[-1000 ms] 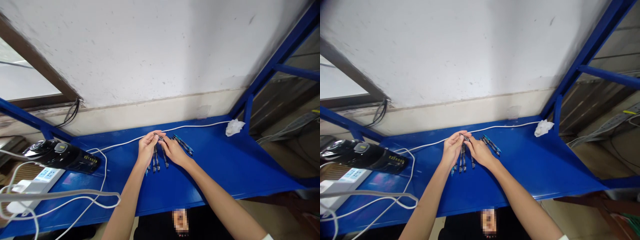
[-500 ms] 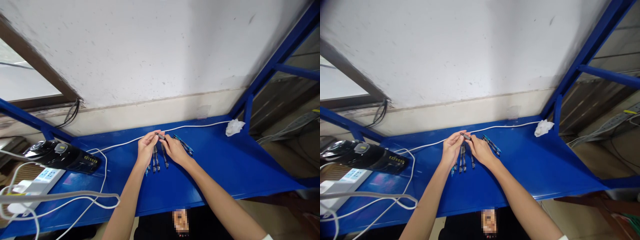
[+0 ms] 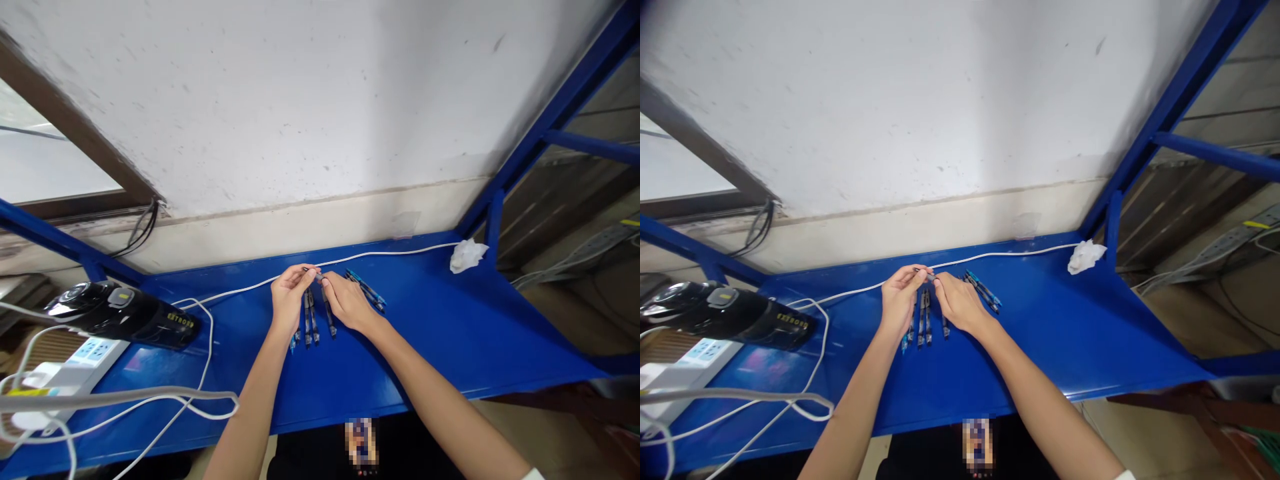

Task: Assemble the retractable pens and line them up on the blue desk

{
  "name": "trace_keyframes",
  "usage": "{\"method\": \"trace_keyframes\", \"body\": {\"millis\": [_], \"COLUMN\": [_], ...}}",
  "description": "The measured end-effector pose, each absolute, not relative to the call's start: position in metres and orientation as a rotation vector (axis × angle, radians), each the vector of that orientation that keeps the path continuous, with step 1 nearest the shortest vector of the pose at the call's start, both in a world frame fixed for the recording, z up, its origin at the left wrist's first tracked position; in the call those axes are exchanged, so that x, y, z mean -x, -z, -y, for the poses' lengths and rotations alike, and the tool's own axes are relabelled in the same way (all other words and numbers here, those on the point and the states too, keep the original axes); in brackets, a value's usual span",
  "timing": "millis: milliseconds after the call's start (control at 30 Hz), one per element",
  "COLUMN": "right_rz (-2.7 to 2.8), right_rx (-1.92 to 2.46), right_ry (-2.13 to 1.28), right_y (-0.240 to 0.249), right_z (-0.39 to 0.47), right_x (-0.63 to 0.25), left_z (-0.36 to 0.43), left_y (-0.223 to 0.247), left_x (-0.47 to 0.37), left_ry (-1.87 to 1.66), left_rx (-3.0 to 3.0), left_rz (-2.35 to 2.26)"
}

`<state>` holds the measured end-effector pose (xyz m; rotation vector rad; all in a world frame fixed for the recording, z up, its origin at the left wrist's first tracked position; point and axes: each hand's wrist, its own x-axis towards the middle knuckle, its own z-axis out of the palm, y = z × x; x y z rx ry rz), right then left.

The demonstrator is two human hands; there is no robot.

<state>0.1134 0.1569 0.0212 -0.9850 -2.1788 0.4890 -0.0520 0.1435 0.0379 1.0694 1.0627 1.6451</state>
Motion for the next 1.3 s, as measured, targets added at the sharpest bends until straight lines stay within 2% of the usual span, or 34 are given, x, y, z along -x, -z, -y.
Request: {"method": "trace_keyframes", "body": {"millis": [467,700,1100,1300], "right_rz": [2.2,2.141,2.134,2.194], "right_rx": [1.078,1.062,1.13,1.154], "right_ry": [-0.415,-0.432,-0.303,-0.185], "right_y": [-0.0214,-0.0202,-0.0152,-0.0205], "right_z": [-0.1578,-0.1603,-0.1628,-0.1632], "right_x": [-0.1135,-0.115,-0.1158,-0.117], "left_z": [-0.1452,-0.142,-0.1479,-0.147], "left_y": [-0.034,-0.0404,-0.0322,-0.0377], "left_x": [0.0497,0.0522,0.0568,0.0579], "left_ry": [-1.702,-1.516,-1.747,-1.706], "left_rx": [-0.986,-1.073,-0.964,-0.921], "left_rz": [-1.2,-0.958,-1.117,-1.08]}}
